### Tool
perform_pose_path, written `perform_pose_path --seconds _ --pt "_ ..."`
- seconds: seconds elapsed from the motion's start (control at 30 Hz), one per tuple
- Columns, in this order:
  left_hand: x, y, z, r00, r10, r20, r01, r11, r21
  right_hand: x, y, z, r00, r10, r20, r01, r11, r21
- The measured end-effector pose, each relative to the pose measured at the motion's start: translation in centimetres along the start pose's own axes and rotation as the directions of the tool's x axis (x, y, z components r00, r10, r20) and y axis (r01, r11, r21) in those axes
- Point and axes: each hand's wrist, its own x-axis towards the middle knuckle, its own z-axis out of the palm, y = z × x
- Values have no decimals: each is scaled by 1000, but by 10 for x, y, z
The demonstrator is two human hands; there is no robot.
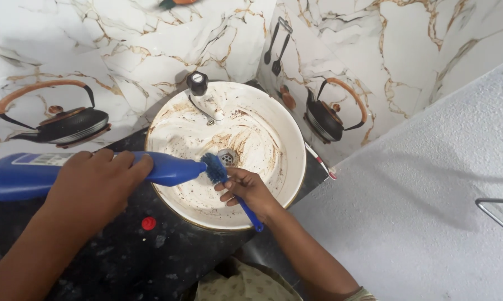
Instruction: The person scrubs a dirty white sink basin using a blue brush and liquid detergent. They apply detergent to the brush, scrub the basin and faucet, and repeatedly clean around the faucet handle and spout.
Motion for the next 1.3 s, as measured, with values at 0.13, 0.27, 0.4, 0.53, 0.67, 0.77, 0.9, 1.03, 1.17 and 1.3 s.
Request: perform_pose_path --seconds 0.13,0.27,0.4,0.53,0.67,0.77,0.9,1.03,1.17,1.3 --pt "13 5 -7 990 -65 129 61 997 37 4 -4 -3 999 41 -15 -41 999 21" --pt "23 9 -11 995 -29 93 29 1000 7 8 -4 -7 999 49 1 -49 999 7" --pt "31 12 -12 989 -32 145 26 999 41 13 -3 -11 998 61 3 -61 998 5" --pt "36 9 -13 993 -31 112 28 999 29 14 -1 -16 999 32 36 -32 999 -7" --pt "39 9 -13 989 -68 132 61 996 59 15 0 -19 998 46 44 -47 999 21" --pt "38 6 -9 979 -115 167 100 991 91 15 -1 -21 997 33 66 -35 999 29" --pt "34 5 3 997 -39 66 35 997 66 16 -5 -21 998 44 54 -45 999 15" --pt "30 16 2 989 -57 133 53 998 36 16 -9 -22 997 42 64 -43 999 18" --pt "29 17 -1 977 -124 176 115 992 60 15 -9 -20 997 51 57 -52 998 19" --pt "27 14 -4 978 -141 152 132 989 70 15 -8 -21 996 45 77 -47 999 21"
